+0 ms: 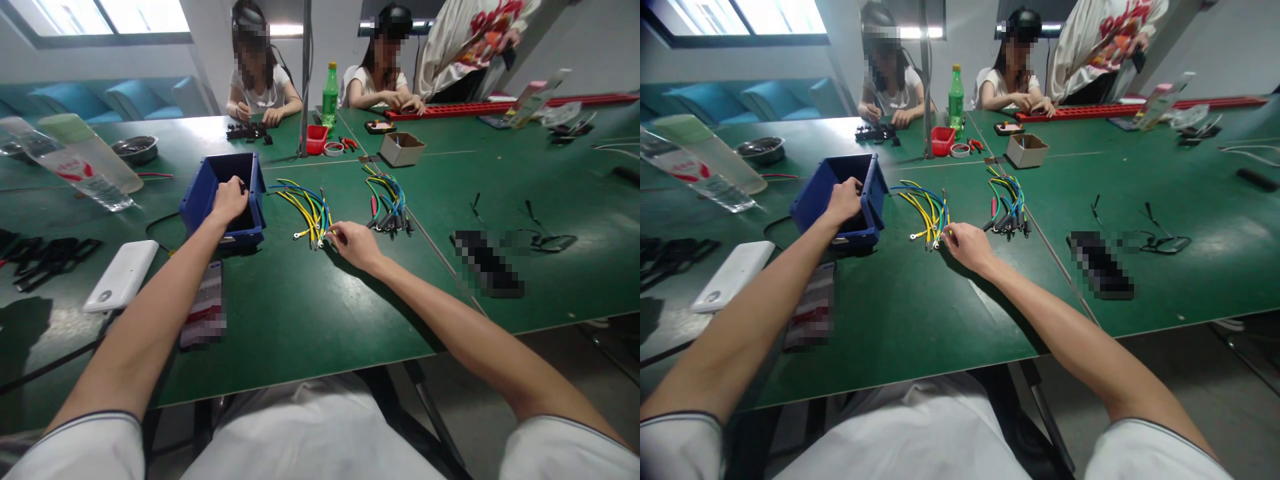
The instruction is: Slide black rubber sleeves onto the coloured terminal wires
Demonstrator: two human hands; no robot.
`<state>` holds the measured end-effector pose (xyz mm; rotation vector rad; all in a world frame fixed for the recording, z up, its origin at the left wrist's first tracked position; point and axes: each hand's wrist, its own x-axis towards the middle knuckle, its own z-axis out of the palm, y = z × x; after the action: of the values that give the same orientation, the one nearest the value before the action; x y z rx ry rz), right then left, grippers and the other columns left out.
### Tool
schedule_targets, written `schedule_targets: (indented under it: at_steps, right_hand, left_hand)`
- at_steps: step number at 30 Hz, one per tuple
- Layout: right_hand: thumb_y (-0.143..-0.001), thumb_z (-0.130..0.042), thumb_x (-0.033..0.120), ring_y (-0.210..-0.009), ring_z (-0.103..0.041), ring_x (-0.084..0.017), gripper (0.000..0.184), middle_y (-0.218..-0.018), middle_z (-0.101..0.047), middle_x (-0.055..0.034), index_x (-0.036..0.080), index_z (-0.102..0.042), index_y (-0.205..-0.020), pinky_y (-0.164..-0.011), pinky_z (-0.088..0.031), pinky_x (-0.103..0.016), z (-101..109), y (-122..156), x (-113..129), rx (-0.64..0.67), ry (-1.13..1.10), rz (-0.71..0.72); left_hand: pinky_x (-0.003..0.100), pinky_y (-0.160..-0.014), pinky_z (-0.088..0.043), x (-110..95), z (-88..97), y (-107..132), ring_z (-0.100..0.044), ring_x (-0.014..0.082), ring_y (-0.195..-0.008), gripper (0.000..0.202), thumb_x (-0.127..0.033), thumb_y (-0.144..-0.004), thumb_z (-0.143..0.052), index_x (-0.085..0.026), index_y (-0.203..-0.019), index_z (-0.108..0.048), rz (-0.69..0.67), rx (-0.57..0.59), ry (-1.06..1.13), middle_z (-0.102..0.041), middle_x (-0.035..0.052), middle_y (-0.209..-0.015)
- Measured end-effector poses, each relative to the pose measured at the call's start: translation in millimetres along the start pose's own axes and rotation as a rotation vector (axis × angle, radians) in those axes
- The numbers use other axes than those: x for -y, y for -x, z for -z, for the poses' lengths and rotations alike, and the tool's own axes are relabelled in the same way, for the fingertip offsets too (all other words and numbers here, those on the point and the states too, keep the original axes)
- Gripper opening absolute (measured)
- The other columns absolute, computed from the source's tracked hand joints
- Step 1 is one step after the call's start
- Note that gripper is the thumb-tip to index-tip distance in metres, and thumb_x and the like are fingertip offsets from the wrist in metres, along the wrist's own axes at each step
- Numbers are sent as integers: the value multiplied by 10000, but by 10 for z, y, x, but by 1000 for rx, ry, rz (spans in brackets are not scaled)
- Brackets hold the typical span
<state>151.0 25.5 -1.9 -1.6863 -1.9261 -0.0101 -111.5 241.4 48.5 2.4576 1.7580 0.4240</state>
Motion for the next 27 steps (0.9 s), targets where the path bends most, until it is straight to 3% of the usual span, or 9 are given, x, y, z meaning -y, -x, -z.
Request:
schedule_targets:
  at_steps: [3, 7, 12, 17, 19, 23, 27]
  right_hand:
    - [-938, -468, 339, -772, -615, -206, 253, -843, -690, -80, 199, -677, -971, -700, -422, -303, -33, 11, 63, -13, 36, 27]
    - [-957, -438, 326, -855, -621, -205, 278, -931, -695, -90, 194, -674, -1020, -751, -441, -303, -40, 3, 204, 2, 73, 42]
    - [-938, -479, 289, -1038, -578, -239, 294, -1137, -641, -124, 175, -634, -1160, -783, -466, -316, -55, -206, 563, 177, 235, 111]
    - [-876, -437, 69, -994, -589, -289, 261, -1005, -659, -184, 116, -688, -930, -757, -468, -356, -117, -548, 844, 369, 476, 184]
    - [-872, -436, 58, -977, -602, -289, 253, -968, -668, -184, 112, -676, -932, -737, -464, -346, -139, -659, 901, 370, 483, 189]
    - [-895, -397, 58, -914, -638, -252, 331, -991, -683, -143, 159, -576, -1155, -696, -443, -309, -160, -829, 993, 333, 487, 196]
    - [-950, -370, 137, -792, -660, -210, 284, -952, -710, -87, 204, -518, -1183, -650, -420, -282, -167, -1031, 1048, 149, 279, 157]
  left_hand:
    - [398, -901, -428, 17, -22, -8, -588, 298, -1006, 335, -248, -894, -421, -99, -1150, -576, 12, -64, -24, -658, 186, -1095]
    - [412, -934, -421, 53, -44, -17, -586, 311, -1050, 360, -292, -908, -420, -107, -1169, -583, -4, -52, -26, -653, 181, -1108]
    - [412, -932, -430, 100, -68, -32, -584, 328, -1085, 402, -343, -892, -467, -126, -1216, -564, 24, -48, -32, -639, 180, -1128]
    - [389, -906, -448, 132, -70, -18, -602, 318, -1079, 393, -396, -897, -485, -173, -1210, -565, 32, -48, -42, -648, 159, -1125]
    - [379, -891, -454, 129, -58, -3, -610, 318, -1071, 372, -405, -895, -493, -180, -1180, -576, 34, -49, -36, -656, 156, -1112]
    - [383, -855, -461, 100, -32, 30, -632, 327, -1033, 392, -445, -934, -411, -170, -1168, -563, 49, -71, -2, -664, 173, -1083]
    - [392, -848, -456, 70, -9, 55, -640, 335, -1022, 464, -451, -978, -253, -145, -1162, -549, 75, -102, 32, -668, 192, -1058]
